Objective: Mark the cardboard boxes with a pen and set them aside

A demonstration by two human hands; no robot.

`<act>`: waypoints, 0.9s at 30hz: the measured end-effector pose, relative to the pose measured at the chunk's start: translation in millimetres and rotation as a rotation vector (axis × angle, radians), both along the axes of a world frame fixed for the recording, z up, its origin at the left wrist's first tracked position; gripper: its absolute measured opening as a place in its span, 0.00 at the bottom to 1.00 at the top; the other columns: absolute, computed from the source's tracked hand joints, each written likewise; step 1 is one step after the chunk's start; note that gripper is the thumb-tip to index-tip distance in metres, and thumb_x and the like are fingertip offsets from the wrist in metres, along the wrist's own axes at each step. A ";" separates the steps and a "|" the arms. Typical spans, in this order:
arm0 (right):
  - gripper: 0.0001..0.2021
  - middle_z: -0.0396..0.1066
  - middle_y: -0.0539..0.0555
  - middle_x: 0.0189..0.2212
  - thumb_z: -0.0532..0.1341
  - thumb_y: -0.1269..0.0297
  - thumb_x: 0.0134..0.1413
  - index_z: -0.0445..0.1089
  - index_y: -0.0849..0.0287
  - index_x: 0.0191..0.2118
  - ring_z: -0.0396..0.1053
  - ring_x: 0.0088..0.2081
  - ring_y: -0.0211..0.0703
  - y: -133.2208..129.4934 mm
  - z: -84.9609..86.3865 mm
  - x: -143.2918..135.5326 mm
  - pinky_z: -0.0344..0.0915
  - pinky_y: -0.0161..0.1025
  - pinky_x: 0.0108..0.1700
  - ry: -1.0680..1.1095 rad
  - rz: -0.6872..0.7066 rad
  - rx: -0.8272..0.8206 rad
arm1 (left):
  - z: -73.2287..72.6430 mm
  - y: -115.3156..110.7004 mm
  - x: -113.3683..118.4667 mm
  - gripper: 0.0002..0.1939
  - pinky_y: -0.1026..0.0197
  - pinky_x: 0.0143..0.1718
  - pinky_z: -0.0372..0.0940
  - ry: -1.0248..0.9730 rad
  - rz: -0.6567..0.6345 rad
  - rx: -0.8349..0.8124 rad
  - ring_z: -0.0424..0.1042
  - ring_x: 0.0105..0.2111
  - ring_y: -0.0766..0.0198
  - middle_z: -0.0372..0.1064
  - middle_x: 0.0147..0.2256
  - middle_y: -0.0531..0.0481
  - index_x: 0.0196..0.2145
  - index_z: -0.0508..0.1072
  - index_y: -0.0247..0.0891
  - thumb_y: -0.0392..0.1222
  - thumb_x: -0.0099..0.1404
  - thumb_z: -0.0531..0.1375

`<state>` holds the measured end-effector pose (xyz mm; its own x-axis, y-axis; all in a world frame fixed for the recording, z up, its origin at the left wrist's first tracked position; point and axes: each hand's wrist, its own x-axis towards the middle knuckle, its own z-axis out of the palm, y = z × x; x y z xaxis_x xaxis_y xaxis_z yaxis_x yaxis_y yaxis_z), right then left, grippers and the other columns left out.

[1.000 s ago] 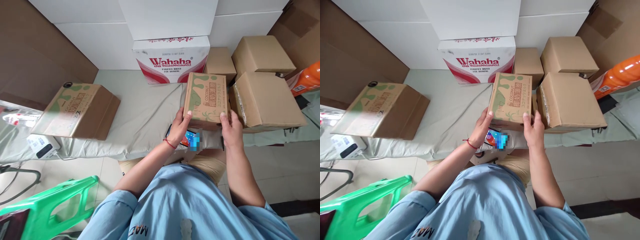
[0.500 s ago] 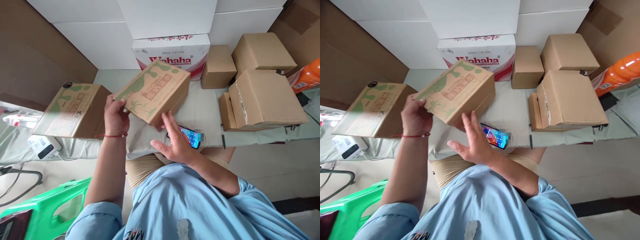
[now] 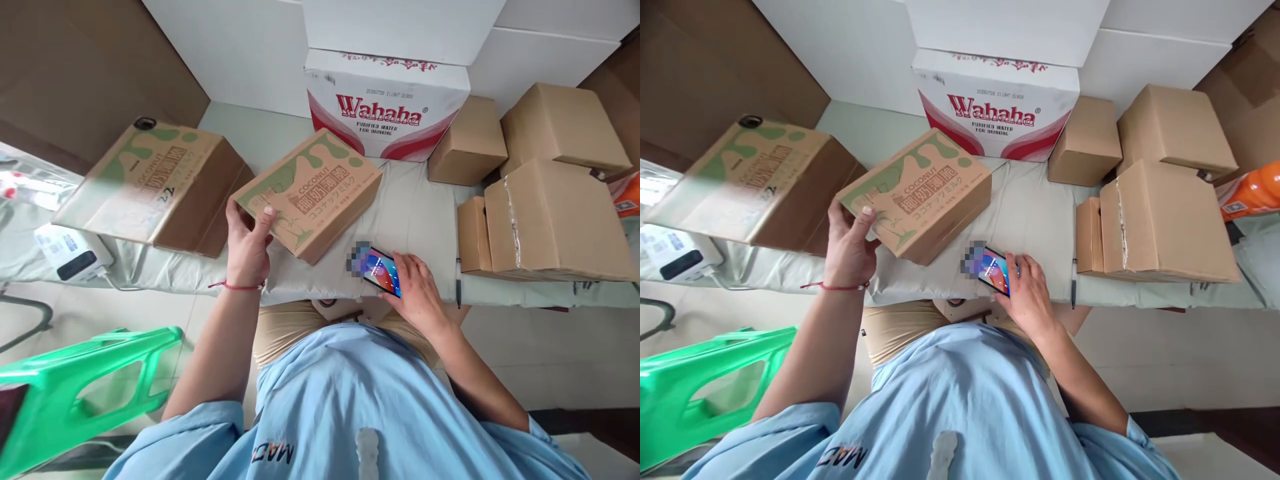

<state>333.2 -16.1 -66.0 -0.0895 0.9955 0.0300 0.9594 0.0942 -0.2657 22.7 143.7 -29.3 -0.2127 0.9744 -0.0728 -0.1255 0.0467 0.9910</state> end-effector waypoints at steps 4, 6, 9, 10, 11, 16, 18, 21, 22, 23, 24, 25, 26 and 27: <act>0.41 0.71 0.70 0.66 0.70 0.59 0.64 0.57 0.63 0.77 0.71 0.59 0.66 0.7 -1.3 5.4 0.74 0.60 0.60 -0.052 0.019 -0.052 | 2.3 1.2 6.2 0.40 0.43 0.62 0.74 -0.046 -0.060 0.059 0.68 0.70 0.42 0.72 0.65 0.49 0.62 0.70 0.50 0.53 0.56 0.80; 0.39 0.73 0.70 0.64 0.71 0.59 0.62 0.60 0.65 0.74 0.72 0.57 0.66 2.2 -0.7 8.3 0.74 0.58 0.58 -0.059 0.003 -0.035 | 2.8 5.5 1.2 0.40 0.42 0.62 0.75 -0.053 -0.098 0.051 0.69 0.69 0.41 0.72 0.64 0.46 0.61 0.71 0.49 0.51 0.55 0.80; 0.39 0.76 0.70 0.60 0.71 0.56 0.60 0.63 0.66 0.72 0.73 0.56 0.66 3.8 -0.7 18.9 0.74 0.57 0.56 -0.070 -0.060 -0.012 | 3.1 11.5 -7.5 0.39 0.41 0.62 0.76 -0.069 -0.166 0.048 0.70 0.69 0.39 0.73 0.64 0.43 0.60 0.73 0.48 0.50 0.54 0.81; 0.39 0.77 0.71 0.59 0.71 0.54 0.60 0.64 0.67 0.72 0.73 0.55 0.66 4.3 -0.7 23.5 0.74 0.57 0.56 -0.082 -0.094 -0.004 | 3.3 12.7 -9.2 0.39 0.41 0.62 0.76 -0.076 -0.182 0.050 0.70 0.69 0.38 0.73 0.64 0.43 0.60 0.73 0.47 0.50 0.54 0.81; 0.39 0.77 0.71 0.59 0.71 0.53 0.60 0.64 0.67 0.71 0.73 0.55 0.67 4.8 -0.7 28.2 0.74 0.57 0.55 -0.099 -0.136 0.004 | 3.7 13.6 -10.0 0.39 0.41 0.62 0.76 -0.081 -0.194 0.056 0.70 0.69 0.38 0.74 0.64 0.42 0.60 0.74 0.47 0.50 0.54 0.81; 0.39 0.79 0.73 0.49 0.67 0.44 0.63 0.67 0.69 0.69 0.73 0.50 0.68 11.2 -1.5 45.0 0.73 0.58 0.49 -0.193 -0.433 0.015 | 9.5 14.5 -7.4 0.39 0.38 0.64 0.74 -0.087 -0.234 0.078 0.69 0.70 0.37 0.75 0.62 0.43 0.60 0.75 0.46 0.53 0.53 0.81; 0.37 0.78 0.76 0.49 0.64 0.44 0.66 0.68 0.71 0.68 0.73 0.50 0.71 16.1 -2.8 47.3 0.73 0.61 0.49 -0.167 -0.494 0.048 | 12.0 15.0 -7.0 0.41 0.37 0.64 0.75 -0.092 -0.254 0.062 0.69 0.70 0.37 0.75 0.63 0.43 0.60 0.75 0.47 0.54 0.51 0.82; 0.34 0.71 0.82 0.62 0.60 0.46 0.70 0.68 0.71 0.68 0.69 0.61 0.75 26.0 -1.9 44.6 0.69 0.71 0.60 0.007 -0.453 0.172 | 14.2 14.8 -7.3 0.42 0.38 0.66 0.74 -0.115 -0.299 0.028 0.69 0.71 0.36 0.74 0.65 0.42 0.61 0.76 0.48 0.53 0.51 0.82; 0.34 0.69 0.81 0.66 0.59 0.45 0.72 0.68 0.69 0.68 0.68 0.65 0.74 29.7 0.2 41.7 0.67 0.72 0.64 0.119 -0.420 0.208 | 14.5 13.8 -6.7 0.42 0.38 0.66 0.73 -0.121 -0.314 0.022 0.68 0.71 0.36 0.74 0.65 0.42 0.62 0.75 0.48 0.53 0.52 0.82; 0.34 0.68 0.77 0.68 0.57 0.44 0.73 0.67 0.66 0.70 0.67 0.68 0.71 33.3 3.3 37.9 0.66 0.70 0.67 0.259 -0.386 0.228 | 14.6 11.8 -5.5 0.43 0.38 0.67 0.73 -0.124 -0.329 0.020 0.68 0.71 0.36 0.73 0.66 0.42 0.63 0.75 0.48 0.53 0.52 0.82; 0.34 0.68 0.74 0.70 0.55 0.42 0.74 0.66 0.63 0.72 0.68 0.69 0.67 36.6 7.4 33.4 0.67 0.67 0.69 0.413 -0.352 0.231 | 14.5 8.9 -3.5 0.43 0.38 0.67 0.72 -0.123 -0.346 0.020 0.67 0.71 0.36 0.73 0.66 0.42 0.64 0.75 0.47 0.53 0.53 0.81; 0.34 0.69 0.70 0.70 0.53 0.40 0.76 0.64 0.60 0.73 0.69 0.69 0.62 39.5 12.0 28.4 0.68 0.64 0.70 0.566 -0.313 0.213 | 14.2 4.8 -0.8 0.44 0.38 0.68 0.72 -0.121 -0.366 0.019 0.67 0.72 0.36 0.73 0.67 0.41 0.65 0.74 0.47 0.53 0.54 0.81; 0.35 0.69 0.67 0.71 0.51 0.39 0.77 0.62 0.58 0.75 0.70 0.70 0.59 41.6 16.8 23.1 0.69 0.60 0.70 0.699 -0.269 0.179 | 13.7 -0.6 2.4 0.44 0.38 0.68 0.72 -0.120 -0.387 0.016 0.66 0.72 0.36 0.73 0.67 0.40 0.66 0.73 0.47 0.53 0.55 0.80; 0.35 0.69 0.65 0.71 0.50 0.39 0.77 0.60 0.56 0.77 0.71 0.70 0.57 42.9 21.4 17.9 0.70 0.58 0.71 0.799 -0.223 0.141 | 12.9 -7.0 5.7 0.44 0.39 0.68 0.72 -0.120 -0.406 0.012 0.65 0.73 0.36 0.72 0.67 0.40 0.68 0.73 0.47 0.54 0.57 0.79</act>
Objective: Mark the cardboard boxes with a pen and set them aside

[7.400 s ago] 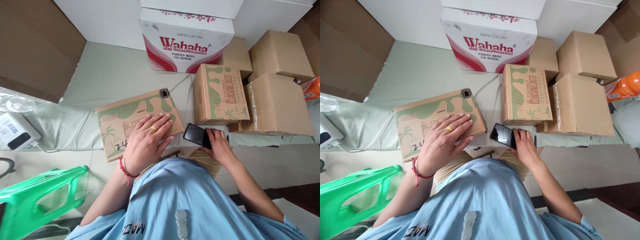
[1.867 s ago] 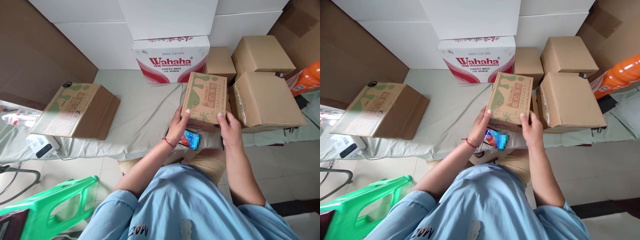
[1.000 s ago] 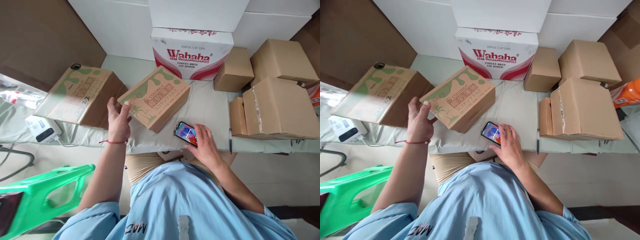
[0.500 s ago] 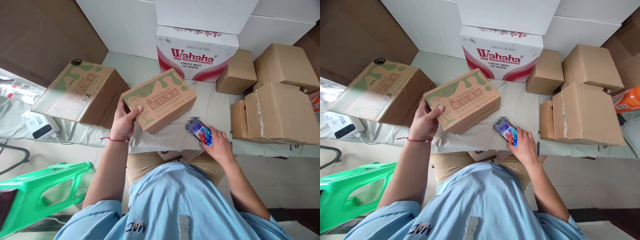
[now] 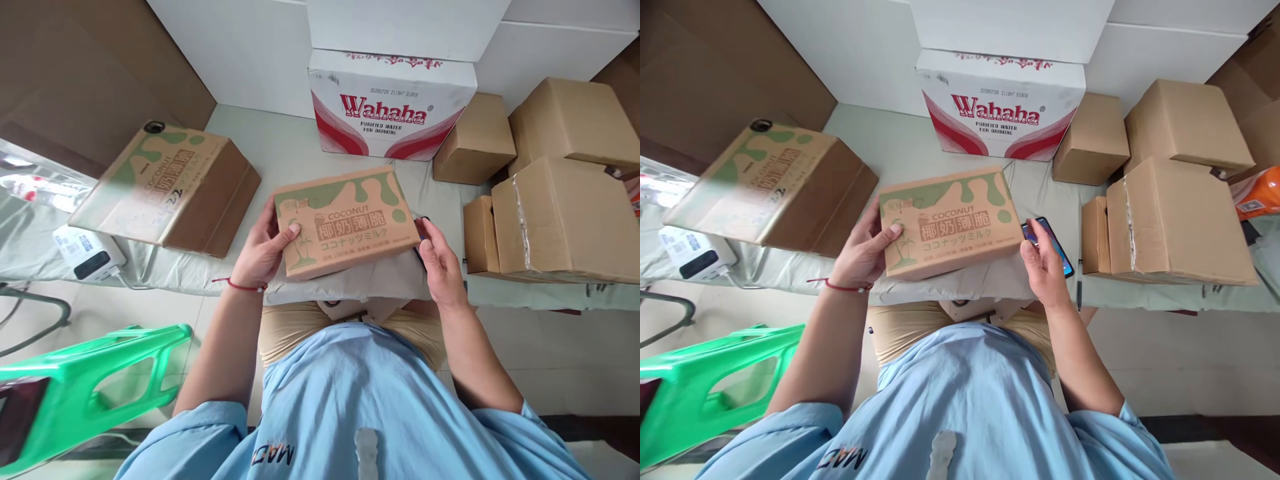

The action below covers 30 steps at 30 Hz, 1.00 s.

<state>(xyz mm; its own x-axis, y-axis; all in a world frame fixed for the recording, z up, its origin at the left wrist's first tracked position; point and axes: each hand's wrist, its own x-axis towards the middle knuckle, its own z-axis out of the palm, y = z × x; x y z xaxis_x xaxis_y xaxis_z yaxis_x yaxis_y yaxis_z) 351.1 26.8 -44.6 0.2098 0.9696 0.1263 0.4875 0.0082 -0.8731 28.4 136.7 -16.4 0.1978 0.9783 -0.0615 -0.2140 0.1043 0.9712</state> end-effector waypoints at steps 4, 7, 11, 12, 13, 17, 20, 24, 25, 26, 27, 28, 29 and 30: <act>0.39 0.69 0.64 0.72 0.55 0.39 0.75 0.54 0.55 0.80 0.69 0.73 0.56 -5.3 8.9 -16.4 0.68 0.57 0.74 0.114 0.074 -0.017 | -6.2 -31.5 8.1 0.39 0.43 0.69 0.71 -0.024 -0.035 0.000 0.63 0.75 0.39 0.67 0.72 0.43 0.71 0.70 0.52 0.58 0.65 0.74; 0.38 0.69 0.64 0.73 0.56 0.41 0.76 0.53 0.55 0.80 0.69 0.72 0.56 -17.1 6.5 -22.0 0.70 0.59 0.73 0.156 0.036 -0.029 | -12.2 -53.2 3.0 0.35 0.41 0.71 0.69 -0.069 -0.043 -0.007 0.61 0.76 0.38 0.65 0.74 0.43 0.70 0.72 0.51 0.61 0.69 0.69; 0.34 0.72 0.62 0.70 0.60 0.45 0.74 0.60 0.53 0.77 0.73 0.69 0.57 -35.5 2.4 -21.6 0.70 0.60 0.72 0.281 0.017 -0.007 | -17.6 -75.0 -16.7 0.36 0.38 0.77 0.59 -0.026 -0.079 0.015 0.58 0.77 0.39 0.65 0.73 0.43 0.71 0.72 0.50 0.55 0.69 0.72; 0.32 0.73 0.61 0.69 0.63 0.46 0.72 0.62 0.51 0.75 0.74 0.68 0.57 -40.2 1.1 -20.1 0.71 0.59 0.72 0.333 0.010 0.014 | -18.3 -80.0 -22.6 0.38 0.38 0.79 0.56 0.008 -0.092 0.043 0.57 0.78 0.39 0.65 0.74 0.43 0.71 0.71 0.51 0.52 0.67 0.74; 0.31 0.74 0.59 0.69 0.66 0.48 0.70 0.65 0.50 0.73 0.74 0.68 0.57 -44.9 -0.6 -18.1 0.71 0.58 0.71 0.388 0.007 0.034 | -18.6 -85.3 -28.1 0.40 0.38 0.80 0.53 0.046 -0.106 0.079 0.56 0.78 0.40 0.65 0.74 0.44 0.72 0.70 0.52 0.49 0.66 0.75; 0.33 0.73 0.57 0.68 0.75 0.56 0.60 0.69 0.46 0.68 0.72 0.68 0.55 -61.5 -13.6 -11.3 0.71 0.55 0.70 0.515 -0.006 0.097 | -20.5 -106.9 -40.6 0.47 0.37 0.80 0.54 0.176 -0.127 0.290 0.56 0.78 0.40 0.61 0.76 0.42 0.75 0.65 0.54 0.42 0.64 0.77; 0.39 0.71 0.57 0.68 0.78 0.57 0.55 0.67 0.43 0.70 0.71 0.68 0.54 -68.5 -27.6 -11.8 0.71 0.55 0.70 0.508 -0.042 0.112 | -26.2 -118.8 -37.1 0.45 0.37 0.76 0.62 0.221 -0.075 0.420 0.60 0.76 0.43 0.63 0.74 0.40 0.76 0.63 0.57 0.39 0.67 0.74; 0.35 0.68 0.57 0.67 0.76 0.56 0.58 0.68 0.42 0.69 0.72 0.66 0.51 -69.6 -44.5 -17.4 0.72 0.53 0.69 0.472 -0.037 0.098 | -40.7 -124.8 -24.2 0.39 0.40 0.74 0.64 0.237 0.058 0.447 0.65 0.74 0.48 0.66 0.71 0.40 0.74 0.64 0.57 0.38 0.70 0.70; 0.32 0.67 0.56 0.67 0.75 0.56 0.60 0.70 0.42 0.68 0.71 0.66 0.50 -69.2 -48.1 -19.7 0.72 0.52 0.70 0.451 -0.041 0.115 | -45.2 -125.4 -21.1 0.38 0.41 0.73 0.65 0.235 0.102 0.435 0.66 0.73 0.48 0.66 0.71 0.40 0.73 0.65 0.55 0.39 0.70 0.70; 0.30 0.66 0.56 0.67 0.74 0.57 0.61 0.70 0.43 0.67 0.71 0.66 0.49 -68.9 -51.6 -22.6 0.72 0.51 0.70 0.429 -0.046 0.135 | -49.9 -126.1 -18.2 0.36 0.43 0.72 0.67 0.234 0.145 0.420 0.67 0.73 0.49 0.67 0.70 0.41 0.71 0.66 0.54 0.39 0.70 0.70; 0.29 0.65 0.56 0.67 0.73 0.57 0.62 0.70 0.44 0.67 0.71 0.65 0.48 -68.8 -54.7 -26.2 0.72 0.50 0.69 0.413 -0.052 0.152 | -54.8 -127.1 -15.6 0.36 0.45 0.71 0.68 0.233 0.183 0.401 0.68 0.72 0.50 0.67 0.70 0.41 0.70 0.67 0.53 0.39 0.69 0.71; 0.29 0.65 0.56 0.67 0.73 0.57 0.63 0.70 0.44 0.67 0.71 0.65 0.47 -69.0 -57.5 -30.6 0.72 0.49 0.69 0.407 -0.058 0.162 | -59.7 -128.3 -13.2 0.36 0.47 0.70 0.69 0.233 0.216 0.380 0.69 0.71 0.50 0.68 0.70 0.41 0.70 0.67 0.52 0.40 0.68 0.71; 0.29 0.66 0.56 0.67 0.72 0.57 0.63 0.69 0.44 0.68 0.72 0.65 0.47 -69.6 -59.8 -35.6 0.72 0.49 0.70 0.411 -0.068 0.165 | -64.2 -129.9 -11.2 0.36 0.48 0.69 0.70 0.235 0.243 0.358 0.70 0.69 0.51 0.68 0.69 0.41 0.69 0.67 0.51 0.40 0.68 0.72; 0.30 0.67 0.57 0.67 0.72 0.57 0.64 0.68 0.45 0.69 0.72 0.66 0.47 -70.4 -61.4 -40.9 0.71 0.49 0.70 0.424 -0.083 0.160 | -68.1 -132.0 -9.5 0.36 0.50 0.68 0.70 0.236 0.265 0.333 0.71 0.69 0.51 0.70 0.68 0.41 0.69 0.67 0.50 0.40 0.67 0.72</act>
<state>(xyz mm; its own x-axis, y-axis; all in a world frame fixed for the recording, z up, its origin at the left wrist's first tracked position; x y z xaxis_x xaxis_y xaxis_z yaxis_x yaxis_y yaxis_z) 310.2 -43.6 -105.9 0.3514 0.9225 0.1597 0.0923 0.1356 -0.9865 18.9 4.7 -84.5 -0.0420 0.9672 0.2504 0.0391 -0.2489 0.9677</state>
